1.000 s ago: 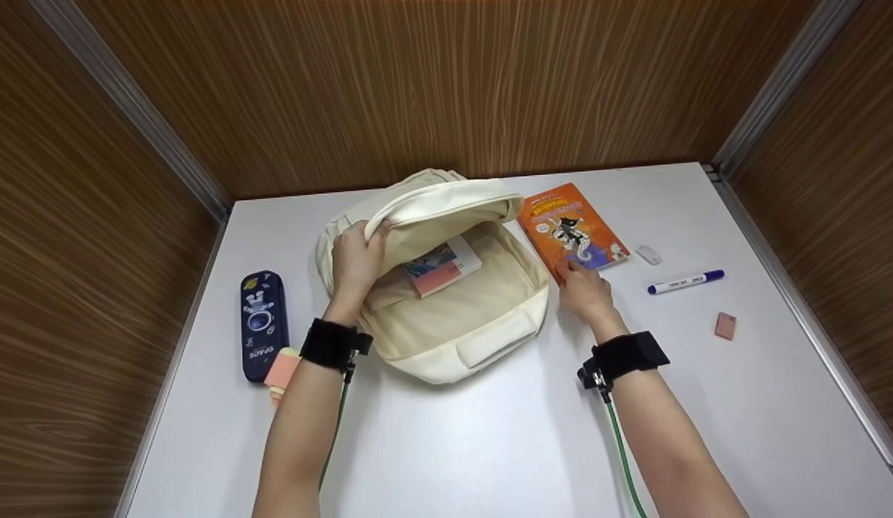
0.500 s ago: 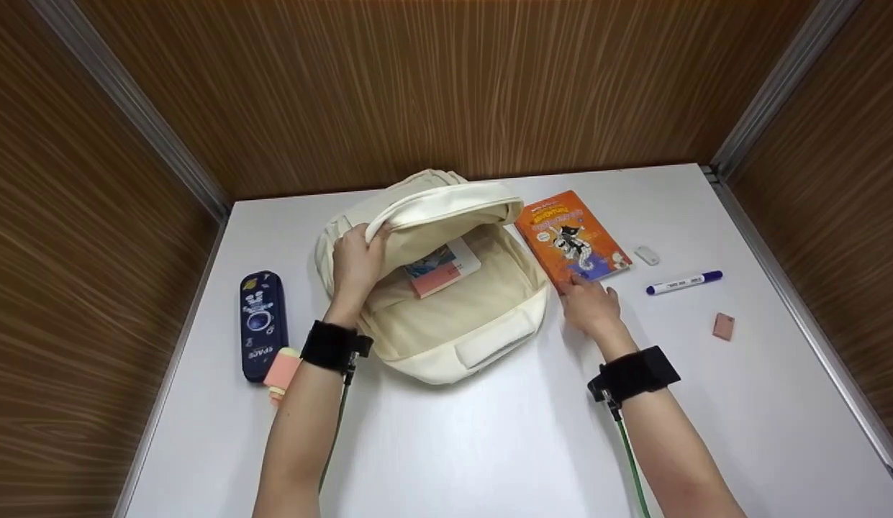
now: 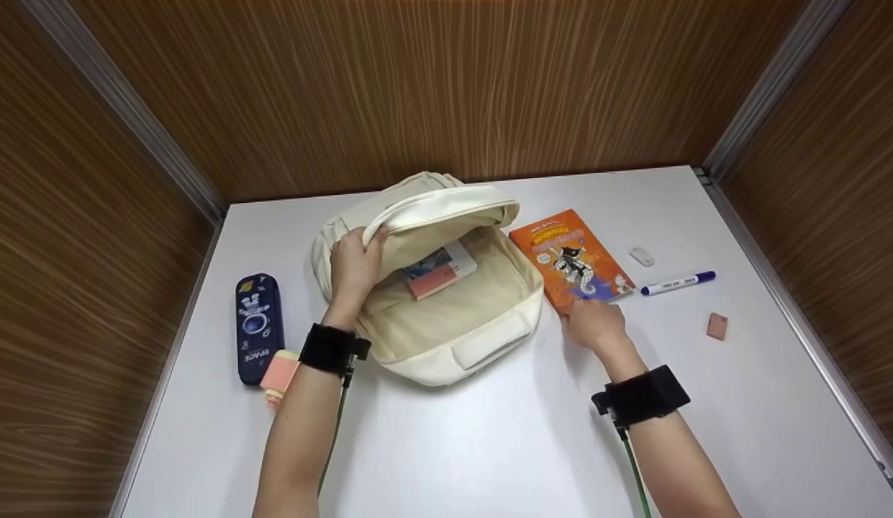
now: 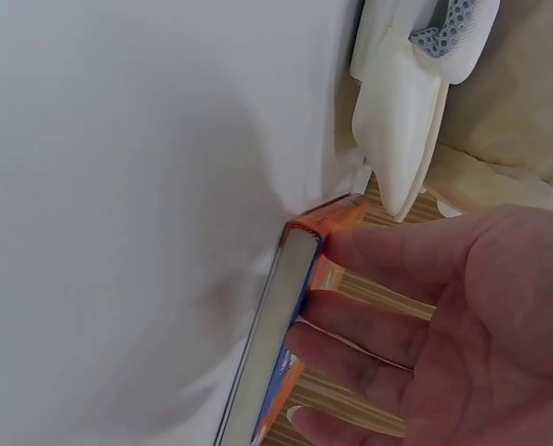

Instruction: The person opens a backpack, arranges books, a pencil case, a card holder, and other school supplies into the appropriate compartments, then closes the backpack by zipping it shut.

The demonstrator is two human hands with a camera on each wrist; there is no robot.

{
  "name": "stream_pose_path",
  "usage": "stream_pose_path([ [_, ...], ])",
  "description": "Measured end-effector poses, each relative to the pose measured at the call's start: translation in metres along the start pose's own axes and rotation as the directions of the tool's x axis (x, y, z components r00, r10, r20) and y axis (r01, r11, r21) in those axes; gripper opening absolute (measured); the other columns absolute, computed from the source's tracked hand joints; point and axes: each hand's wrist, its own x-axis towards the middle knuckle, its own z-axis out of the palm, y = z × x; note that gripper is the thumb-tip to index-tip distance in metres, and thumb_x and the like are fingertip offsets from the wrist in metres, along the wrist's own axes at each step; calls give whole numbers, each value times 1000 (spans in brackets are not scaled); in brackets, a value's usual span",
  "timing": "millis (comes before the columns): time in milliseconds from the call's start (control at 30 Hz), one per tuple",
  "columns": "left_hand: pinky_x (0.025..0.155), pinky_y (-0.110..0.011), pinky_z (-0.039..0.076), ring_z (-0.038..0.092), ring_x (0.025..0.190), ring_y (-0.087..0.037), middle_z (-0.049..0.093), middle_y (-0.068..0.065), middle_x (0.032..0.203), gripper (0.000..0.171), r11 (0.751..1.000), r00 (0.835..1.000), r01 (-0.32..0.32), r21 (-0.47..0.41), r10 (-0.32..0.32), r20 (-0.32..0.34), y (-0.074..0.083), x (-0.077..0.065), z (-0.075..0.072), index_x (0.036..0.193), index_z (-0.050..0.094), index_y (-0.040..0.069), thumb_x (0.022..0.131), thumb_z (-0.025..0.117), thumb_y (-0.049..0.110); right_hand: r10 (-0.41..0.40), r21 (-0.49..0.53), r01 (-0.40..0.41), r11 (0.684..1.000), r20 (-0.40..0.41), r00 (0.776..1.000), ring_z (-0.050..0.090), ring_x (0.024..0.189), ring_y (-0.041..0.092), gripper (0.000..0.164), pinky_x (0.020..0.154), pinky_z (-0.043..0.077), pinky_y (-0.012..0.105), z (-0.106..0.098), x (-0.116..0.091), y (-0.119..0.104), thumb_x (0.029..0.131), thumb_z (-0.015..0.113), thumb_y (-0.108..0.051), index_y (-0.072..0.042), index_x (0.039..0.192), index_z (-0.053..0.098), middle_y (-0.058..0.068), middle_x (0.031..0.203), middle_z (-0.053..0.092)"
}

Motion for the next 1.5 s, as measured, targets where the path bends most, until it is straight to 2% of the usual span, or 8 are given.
stream_pose_path([
  [367,70,-47,46,63,76,-33,67,-16,78,38,1000,1000,12,0,-12,6,-1,-1,2,84,67,1,96,62,37,-57,88,50,995,75,996,64,70,38,23,58,49,52,-3,-26,-9,93,66,-23,-2,88,72,18,79,67],
  [600,62,-41,42,55,66,-27,58,-8,66,36,1000,1000,18,-4,-18,-2,-1,0,1,80,66,5,96,62,37,-103,282,68,957,113,988,64,85,35,27,75,50,51,-4,-32,6,97,62,-22,-2,112,72,18,98,70],
  [767,66,-45,45,58,70,-29,62,-11,70,37,1000,1000,30,-7,-30,7,-1,0,1,83,67,4,96,63,38,-34,408,-19,913,123,992,58,108,46,47,90,45,59,-10,-34,21,99,59,-26,0,137,54,30,126,58],
  [933,69,-47,46,62,74,-30,67,-13,76,38,1000,1000,26,-13,-26,4,-2,-1,2,84,68,3,95,64,39,85,426,-102,899,58,995,53,113,53,53,91,42,61,-18,-33,42,98,59,-24,8,139,47,35,130,51],
  [1033,70,-48,46,63,76,-31,68,-14,78,37,1000,1000,30,-8,-30,8,-3,-1,2,85,69,3,95,64,38,199,425,-208,881,65,978,53,111,53,62,87,44,60,-19,-31,56,96,60,-28,12,140,42,37,131,49],
  [1200,72,-48,46,63,78,-32,66,-13,76,37,999,999,32,-9,-32,8,-4,-2,3,84,68,3,95,65,38,367,404,-403,821,167,915,52,108,51,83,79,46,58,-17,-28,70,90,65,-49,18,134,43,40,125,49],
  [1367,67,-45,45,58,70,-29,59,-9,68,37,1000,1000,17,-10,-17,-6,-3,-3,2,77,64,5,95,64,37,413,372,-478,796,244,878,53,82,34,73,65,42,44,-12,-26,76,85,69,-52,14,111,55,23,93,57],
  [1500,63,-43,43,52,65,-26,53,-5,63,39,1000,1000,6,-8,-6,-8,-2,-3,3,72,59,7,95,64,38,421,371,-496,785,267,867,52,79,32,74,63,41,41,-10,-24,80,82,72,-52,14,112,54,21,91,57],
])
